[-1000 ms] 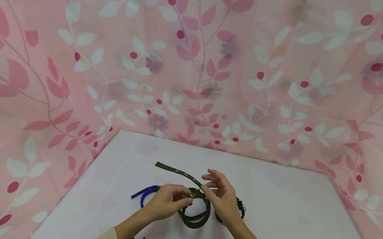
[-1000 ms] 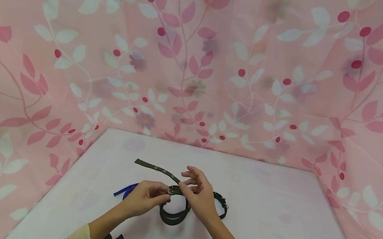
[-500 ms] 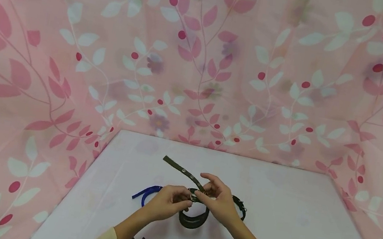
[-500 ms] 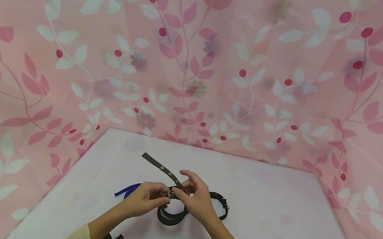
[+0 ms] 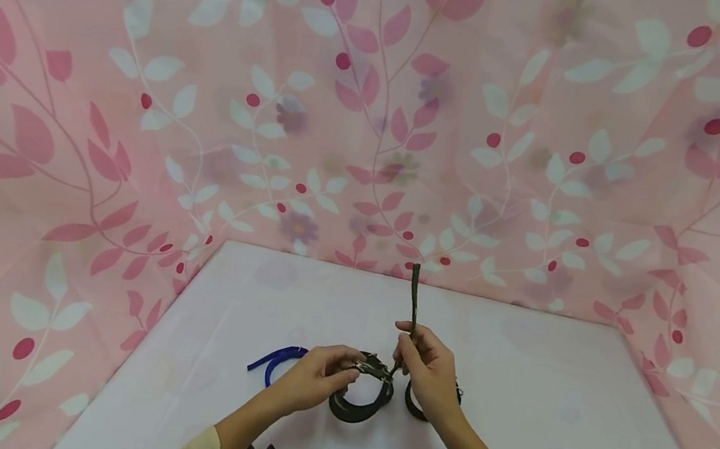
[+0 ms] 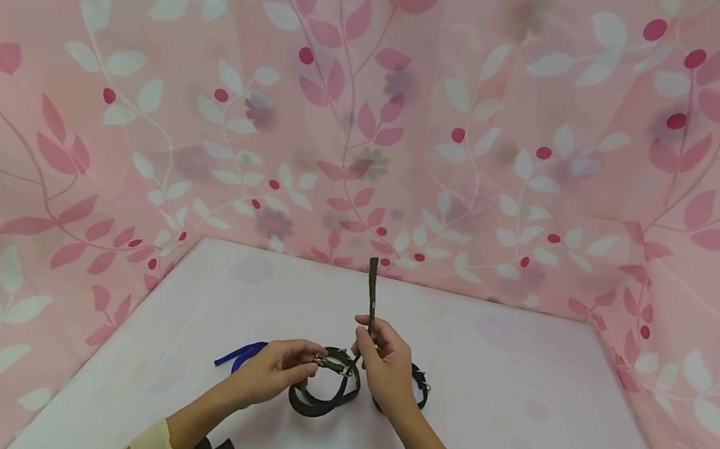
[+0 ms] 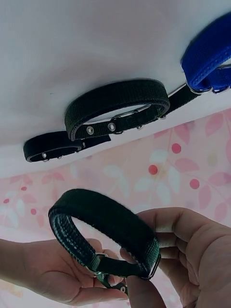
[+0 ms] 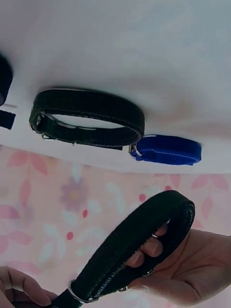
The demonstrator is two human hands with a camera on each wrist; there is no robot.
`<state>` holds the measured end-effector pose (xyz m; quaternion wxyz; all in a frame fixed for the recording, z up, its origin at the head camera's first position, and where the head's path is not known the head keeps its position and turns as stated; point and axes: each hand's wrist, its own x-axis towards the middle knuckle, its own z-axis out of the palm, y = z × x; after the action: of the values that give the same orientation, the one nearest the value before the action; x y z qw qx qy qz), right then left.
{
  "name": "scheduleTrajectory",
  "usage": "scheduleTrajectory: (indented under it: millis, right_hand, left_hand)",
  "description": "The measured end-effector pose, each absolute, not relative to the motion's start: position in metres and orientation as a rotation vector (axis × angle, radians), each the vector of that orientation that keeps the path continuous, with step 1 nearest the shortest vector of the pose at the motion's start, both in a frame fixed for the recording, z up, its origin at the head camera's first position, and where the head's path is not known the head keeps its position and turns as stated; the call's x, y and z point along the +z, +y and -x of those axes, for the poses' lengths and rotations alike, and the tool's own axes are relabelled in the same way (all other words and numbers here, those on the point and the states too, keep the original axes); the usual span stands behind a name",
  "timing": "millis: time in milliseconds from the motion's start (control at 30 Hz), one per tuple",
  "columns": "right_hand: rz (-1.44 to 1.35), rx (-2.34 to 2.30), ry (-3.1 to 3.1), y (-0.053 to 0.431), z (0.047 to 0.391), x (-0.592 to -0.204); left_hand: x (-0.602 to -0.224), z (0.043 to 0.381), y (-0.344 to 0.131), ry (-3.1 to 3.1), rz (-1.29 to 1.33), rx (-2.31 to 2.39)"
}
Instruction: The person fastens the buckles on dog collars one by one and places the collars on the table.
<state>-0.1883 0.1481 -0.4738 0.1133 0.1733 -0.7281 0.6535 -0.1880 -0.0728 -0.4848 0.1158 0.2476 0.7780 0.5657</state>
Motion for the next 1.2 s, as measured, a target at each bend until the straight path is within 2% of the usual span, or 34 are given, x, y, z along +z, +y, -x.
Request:
scheduleTrajectory:
  millis: [267,700,1200]
  right_hand:
    - [-0.553,2.018,-1.984,0.152,0.189,-0.467]
    - [-0.366,1.985,-2.066,0.155,0.183,-0.471]
    - [-0.520,1.975,-2.071,0.152,0.182,-0.479]
  left_hand:
    - [-0.485,0.190,-0.075,2.205,-0.658,1.693]
    - [-0.490,0.185,-0.068,2.261,-0.641,1.705]
    - [-0.497,0.182,-0.070,2.312,-0.563,1.798]
